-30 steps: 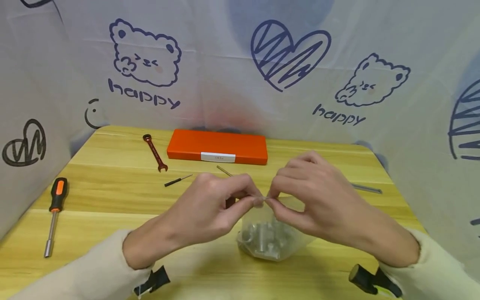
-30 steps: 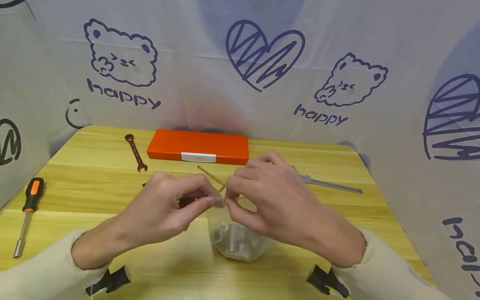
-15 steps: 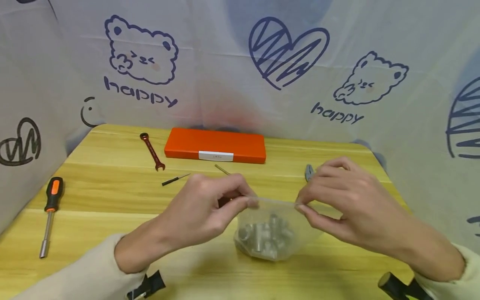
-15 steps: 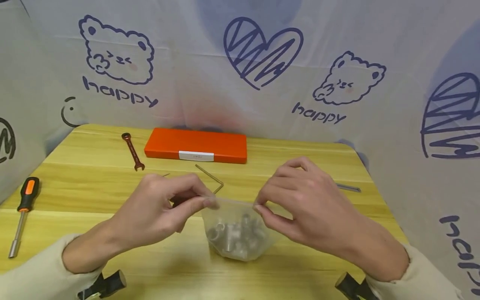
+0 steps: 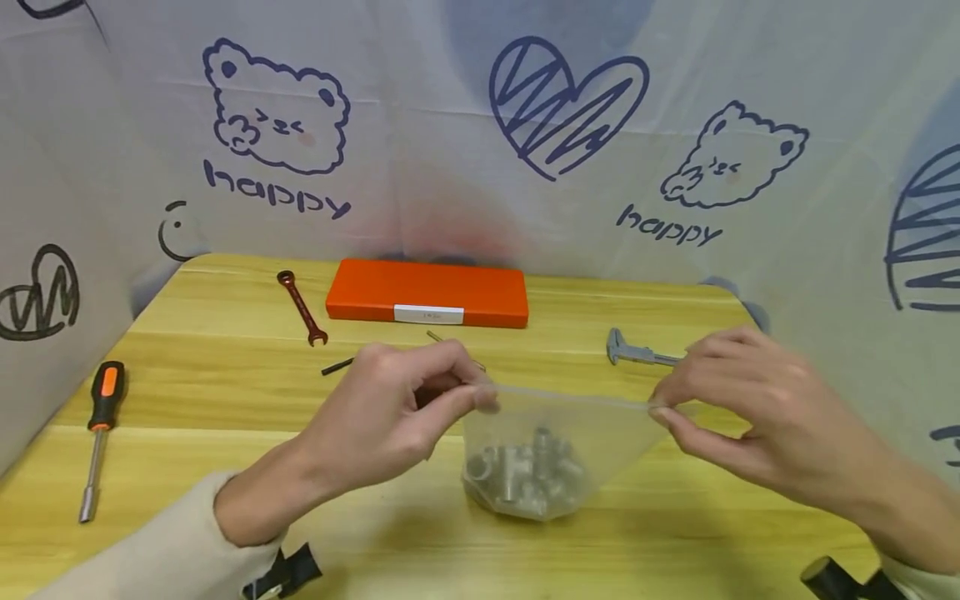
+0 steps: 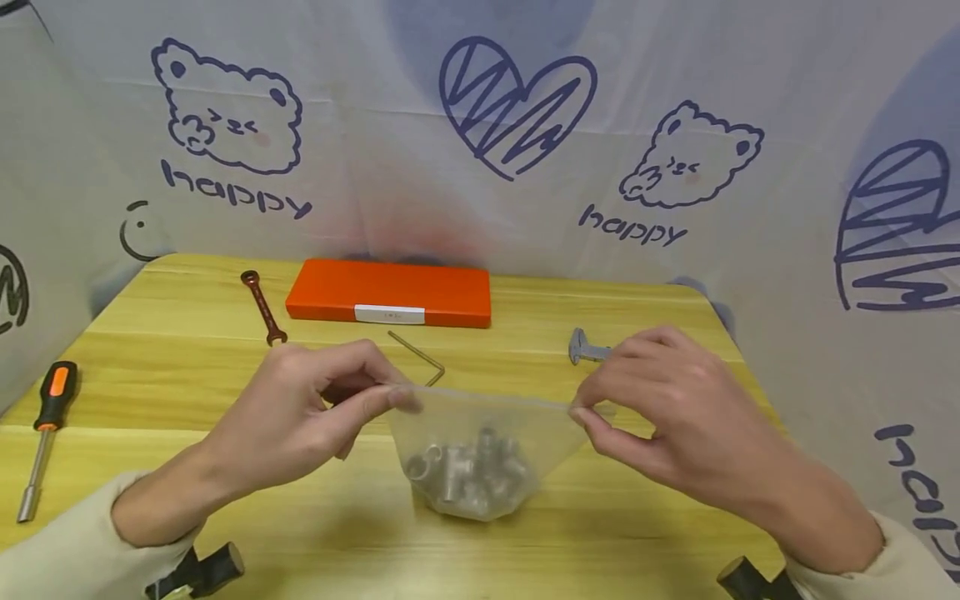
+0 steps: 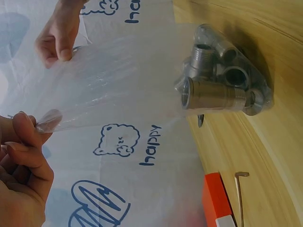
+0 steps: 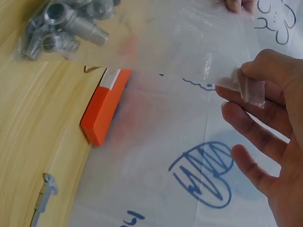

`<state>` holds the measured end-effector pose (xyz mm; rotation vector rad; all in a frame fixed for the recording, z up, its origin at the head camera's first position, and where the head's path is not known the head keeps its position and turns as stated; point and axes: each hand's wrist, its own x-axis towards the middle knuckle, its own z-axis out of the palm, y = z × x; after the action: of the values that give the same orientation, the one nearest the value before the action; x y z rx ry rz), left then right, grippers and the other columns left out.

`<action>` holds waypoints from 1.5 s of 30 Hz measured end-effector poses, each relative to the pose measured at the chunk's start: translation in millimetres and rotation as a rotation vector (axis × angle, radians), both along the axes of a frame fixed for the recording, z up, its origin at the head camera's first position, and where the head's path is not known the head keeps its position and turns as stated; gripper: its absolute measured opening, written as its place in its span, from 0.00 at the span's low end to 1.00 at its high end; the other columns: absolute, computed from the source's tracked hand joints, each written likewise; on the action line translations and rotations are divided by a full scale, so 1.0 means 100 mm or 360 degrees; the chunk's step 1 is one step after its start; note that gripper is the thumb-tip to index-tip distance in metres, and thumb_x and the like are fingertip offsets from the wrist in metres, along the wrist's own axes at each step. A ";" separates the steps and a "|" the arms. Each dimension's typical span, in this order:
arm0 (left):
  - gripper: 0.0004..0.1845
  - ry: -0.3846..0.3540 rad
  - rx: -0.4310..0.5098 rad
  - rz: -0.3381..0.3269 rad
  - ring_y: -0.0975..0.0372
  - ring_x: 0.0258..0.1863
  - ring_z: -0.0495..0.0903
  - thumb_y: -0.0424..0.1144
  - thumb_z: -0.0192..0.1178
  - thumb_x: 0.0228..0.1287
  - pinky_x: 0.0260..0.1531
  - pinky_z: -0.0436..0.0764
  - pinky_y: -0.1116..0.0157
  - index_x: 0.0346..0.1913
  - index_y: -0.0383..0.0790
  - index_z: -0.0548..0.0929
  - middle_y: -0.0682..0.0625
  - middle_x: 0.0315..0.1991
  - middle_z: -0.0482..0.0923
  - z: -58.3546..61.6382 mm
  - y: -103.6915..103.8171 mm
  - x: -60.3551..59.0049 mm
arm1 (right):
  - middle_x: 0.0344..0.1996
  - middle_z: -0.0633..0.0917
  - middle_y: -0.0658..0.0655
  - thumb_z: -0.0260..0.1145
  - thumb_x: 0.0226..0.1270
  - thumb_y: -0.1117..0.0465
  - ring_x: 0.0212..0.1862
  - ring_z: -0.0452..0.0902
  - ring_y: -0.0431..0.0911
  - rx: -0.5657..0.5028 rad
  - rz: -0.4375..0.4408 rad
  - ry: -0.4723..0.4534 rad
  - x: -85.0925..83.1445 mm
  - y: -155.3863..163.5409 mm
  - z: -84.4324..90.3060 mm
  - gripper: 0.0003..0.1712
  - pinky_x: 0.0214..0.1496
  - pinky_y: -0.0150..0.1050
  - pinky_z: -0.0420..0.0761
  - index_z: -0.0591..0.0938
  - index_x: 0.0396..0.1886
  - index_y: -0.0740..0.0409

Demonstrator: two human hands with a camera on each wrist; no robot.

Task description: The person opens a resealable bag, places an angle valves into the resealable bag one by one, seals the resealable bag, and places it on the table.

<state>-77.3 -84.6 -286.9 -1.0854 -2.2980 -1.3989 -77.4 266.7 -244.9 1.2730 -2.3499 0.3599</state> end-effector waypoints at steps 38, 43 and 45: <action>0.07 -0.0981 -0.0277 0.0252 0.62 0.16 0.71 0.43 0.68 0.79 0.18 0.67 0.67 0.45 0.44 0.92 0.54 0.32 0.92 -0.62 0.44 -0.97 | 0.37 0.89 0.53 0.63 0.86 0.54 0.38 0.82 0.42 -0.0186 -0.0736 -0.1060 -0.92 0.38 -0.96 0.13 0.38 0.36 0.79 0.87 0.44 0.56; 0.08 -0.0820 -0.0545 0.0427 0.62 0.25 0.78 0.41 0.70 0.77 0.27 0.74 0.68 0.42 0.42 0.95 0.53 0.35 0.92 -0.91 0.52 -1.32 | 0.30 0.87 0.53 0.67 0.83 0.58 0.31 0.73 0.44 0.0022 -0.0764 -0.0929 -1.29 0.26 -1.33 0.10 0.35 0.39 0.72 0.87 0.42 0.59; 0.07 -0.0816 -0.0622 0.0469 0.63 0.26 0.76 0.40 0.71 0.75 0.27 0.72 0.68 0.41 0.42 0.96 0.52 0.36 0.92 -0.95 0.52 -1.39 | 0.29 0.86 0.51 0.68 0.82 0.58 0.29 0.72 0.44 0.0062 -0.0765 -0.0900 -1.36 0.22 -1.41 0.10 0.35 0.40 0.71 0.88 0.42 0.59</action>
<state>-216.0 -32.3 -381.8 -0.4583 -3.0379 -1.2462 -213.2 288.9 -385.9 0.6237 -3.0411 0.5698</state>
